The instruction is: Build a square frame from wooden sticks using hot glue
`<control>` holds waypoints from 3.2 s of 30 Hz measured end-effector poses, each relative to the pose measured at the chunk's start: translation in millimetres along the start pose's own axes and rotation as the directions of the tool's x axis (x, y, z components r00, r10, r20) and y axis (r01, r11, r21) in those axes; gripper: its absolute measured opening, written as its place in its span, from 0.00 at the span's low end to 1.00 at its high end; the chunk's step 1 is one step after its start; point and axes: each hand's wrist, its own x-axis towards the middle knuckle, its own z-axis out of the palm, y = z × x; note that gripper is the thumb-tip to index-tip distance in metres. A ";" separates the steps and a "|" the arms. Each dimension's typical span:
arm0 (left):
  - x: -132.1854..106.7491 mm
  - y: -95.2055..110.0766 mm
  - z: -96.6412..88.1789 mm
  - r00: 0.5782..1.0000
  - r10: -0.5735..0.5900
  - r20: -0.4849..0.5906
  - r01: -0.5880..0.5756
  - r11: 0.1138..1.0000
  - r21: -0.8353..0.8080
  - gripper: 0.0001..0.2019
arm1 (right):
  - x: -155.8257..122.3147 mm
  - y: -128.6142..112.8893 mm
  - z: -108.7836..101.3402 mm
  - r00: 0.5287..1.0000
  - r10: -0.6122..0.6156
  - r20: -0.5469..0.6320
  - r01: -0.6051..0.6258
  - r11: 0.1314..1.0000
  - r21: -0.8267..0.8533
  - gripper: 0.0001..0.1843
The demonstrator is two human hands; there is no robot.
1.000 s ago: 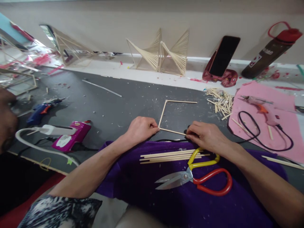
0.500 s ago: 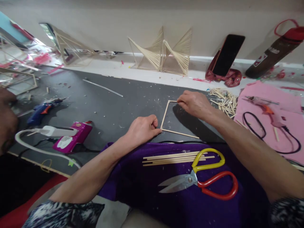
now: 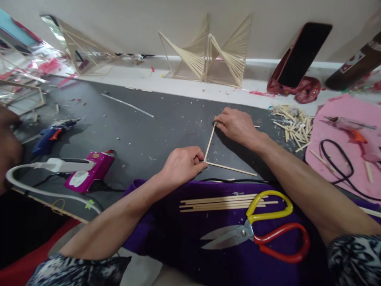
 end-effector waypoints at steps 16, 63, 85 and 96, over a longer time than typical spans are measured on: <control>1.5 0.4 1.1 1.000 0.000 0.003 0.000 1.000 -0.004 0.07 | 14.3 3.2 1.3 0.998 -0.054 0.037 0.057 0.993 -0.104 0.16; 6.6 1.9 -1.6 0.997 -0.053 0.051 0.057 0.994 -0.088 0.08 | 15.7 3.9 0.6 0.995 -0.062 0.076 0.066 0.997 -0.049 0.18; 4.2 -2.4 -1.7 0.999 -0.029 0.044 0.035 0.989 -0.143 0.07 | 5.7 5.6 5.6 0.998 -0.064 -0.025 0.063 0.998 -0.008 0.15; 4.8 -3.4 -1.4 0.998 -0.035 0.053 0.042 0.991 -0.130 0.07 | 12.4 8.7 13.1 0.991 -0.125 -0.055 0.123 0.992 -0.030 0.16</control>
